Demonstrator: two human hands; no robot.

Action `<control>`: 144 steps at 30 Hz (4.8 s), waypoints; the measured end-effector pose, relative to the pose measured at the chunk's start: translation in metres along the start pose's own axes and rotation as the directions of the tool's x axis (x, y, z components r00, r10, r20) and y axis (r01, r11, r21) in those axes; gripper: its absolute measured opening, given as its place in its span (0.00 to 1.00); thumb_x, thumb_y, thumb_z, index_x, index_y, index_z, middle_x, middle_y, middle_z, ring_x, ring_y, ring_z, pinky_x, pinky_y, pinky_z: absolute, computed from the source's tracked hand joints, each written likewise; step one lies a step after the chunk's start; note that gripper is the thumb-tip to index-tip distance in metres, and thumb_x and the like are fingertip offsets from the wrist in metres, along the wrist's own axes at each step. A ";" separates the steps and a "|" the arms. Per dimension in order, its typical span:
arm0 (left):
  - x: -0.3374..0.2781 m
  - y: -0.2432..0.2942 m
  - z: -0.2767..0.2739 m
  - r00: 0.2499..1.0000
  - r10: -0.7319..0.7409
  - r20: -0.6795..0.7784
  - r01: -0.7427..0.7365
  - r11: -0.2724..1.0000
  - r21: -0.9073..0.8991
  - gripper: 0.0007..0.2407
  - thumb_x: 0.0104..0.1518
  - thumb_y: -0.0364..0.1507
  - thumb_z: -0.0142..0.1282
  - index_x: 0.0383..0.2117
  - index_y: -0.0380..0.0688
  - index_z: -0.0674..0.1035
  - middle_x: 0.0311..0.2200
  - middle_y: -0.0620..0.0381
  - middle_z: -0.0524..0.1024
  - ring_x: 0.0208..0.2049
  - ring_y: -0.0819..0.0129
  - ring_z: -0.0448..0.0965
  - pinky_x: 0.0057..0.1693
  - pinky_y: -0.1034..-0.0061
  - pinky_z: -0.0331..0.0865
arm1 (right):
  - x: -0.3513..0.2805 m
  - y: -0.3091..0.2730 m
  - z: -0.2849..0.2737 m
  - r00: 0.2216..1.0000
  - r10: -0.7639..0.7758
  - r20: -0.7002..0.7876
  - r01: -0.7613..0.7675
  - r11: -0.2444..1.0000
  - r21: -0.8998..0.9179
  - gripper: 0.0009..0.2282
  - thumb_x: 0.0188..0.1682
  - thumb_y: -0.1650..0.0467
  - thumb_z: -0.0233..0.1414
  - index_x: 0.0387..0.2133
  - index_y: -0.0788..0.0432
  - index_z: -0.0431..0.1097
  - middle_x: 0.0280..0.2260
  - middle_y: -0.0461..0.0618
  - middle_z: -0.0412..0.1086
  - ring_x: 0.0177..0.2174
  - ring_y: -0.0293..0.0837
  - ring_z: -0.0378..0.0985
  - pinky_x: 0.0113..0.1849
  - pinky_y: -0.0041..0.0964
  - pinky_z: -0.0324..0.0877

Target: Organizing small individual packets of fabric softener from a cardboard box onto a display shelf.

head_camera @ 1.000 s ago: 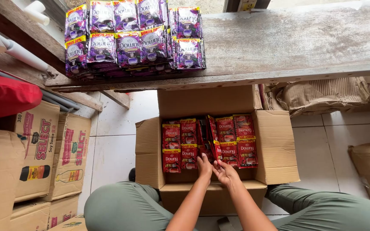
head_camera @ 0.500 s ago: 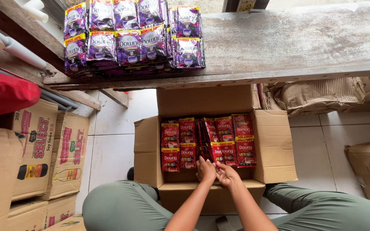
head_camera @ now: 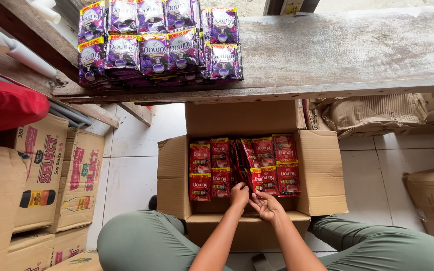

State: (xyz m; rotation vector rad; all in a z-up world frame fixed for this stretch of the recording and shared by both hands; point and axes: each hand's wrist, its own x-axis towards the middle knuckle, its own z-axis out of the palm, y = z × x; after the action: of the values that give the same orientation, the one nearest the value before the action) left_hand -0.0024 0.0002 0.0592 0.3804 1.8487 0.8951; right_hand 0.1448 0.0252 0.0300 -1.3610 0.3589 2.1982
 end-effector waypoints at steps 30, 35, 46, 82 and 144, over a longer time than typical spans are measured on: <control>-0.014 0.052 -0.043 0.810 -0.029 0.585 0.505 0.541 -0.672 0.20 0.56 0.39 0.60 0.49 0.38 0.77 0.39 0.47 0.83 0.36 0.59 0.86 0.44 0.61 0.82 | -0.102 0.007 0.046 0.976 0.186 0.115 -0.064 0.748 -0.661 0.05 0.48 0.73 0.58 0.35 0.61 0.72 0.20 0.47 0.73 0.18 0.39 0.77 0.36 0.54 0.82; -0.017 0.065 -0.047 0.849 0.149 0.507 0.347 0.566 -0.747 0.19 0.57 0.36 0.61 0.52 0.41 0.77 0.38 0.50 0.82 0.36 0.63 0.85 0.44 0.64 0.81 | -0.128 0.002 0.068 0.993 0.097 0.073 0.010 0.537 -0.843 0.16 0.46 0.66 0.62 0.42 0.62 0.71 0.30 0.53 0.75 0.25 0.47 0.81 0.34 0.50 0.81; -0.001 0.061 -0.055 0.796 0.297 0.528 0.197 0.698 -0.689 0.23 0.54 0.31 0.63 0.56 0.40 0.71 0.43 0.50 0.81 0.40 0.64 0.86 0.46 0.69 0.83 | -0.145 -0.033 0.091 0.919 -0.008 0.394 0.254 0.777 -0.576 0.34 0.47 0.47 0.42 0.64 0.49 0.56 0.59 0.46 0.67 0.54 0.47 0.74 0.50 0.53 0.72; -0.153 0.187 -0.059 0.768 0.563 0.307 -0.641 0.674 0.367 0.51 0.48 0.32 0.72 0.70 0.34 0.39 0.62 0.39 0.57 0.59 0.47 0.69 0.62 0.63 0.70 | -0.153 -0.037 0.149 0.717 -0.500 0.485 0.620 0.776 -0.118 0.19 0.56 0.65 0.46 0.60 0.59 0.62 0.45 0.54 0.75 0.39 0.44 0.80 0.40 0.43 0.77; 0.047 0.393 -0.056 0.375 0.868 0.324 -0.536 -0.082 0.840 0.25 0.65 0.37 0.47 0.67 0.42 0.64 0.70 0.52 0.59 0.71 0.49 0.55 0.72 0.40 0.36 | -0.043 -0.314 0.463 0.353 -0.587 0.729 0.873 -0.073 -0.481 0.32 0.55 0.62 0.47 0.70 0.65 0.45 0.68 0.63 0.52 0.64 0.48 0.59 0.62 0.41 0.58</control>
State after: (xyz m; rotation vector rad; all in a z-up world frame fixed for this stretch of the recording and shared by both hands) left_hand -0.1248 0.2718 0.3256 2.3252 2.2700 0.4980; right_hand -0.0100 0.4942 0.2957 -1.0494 -1.5727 1.3545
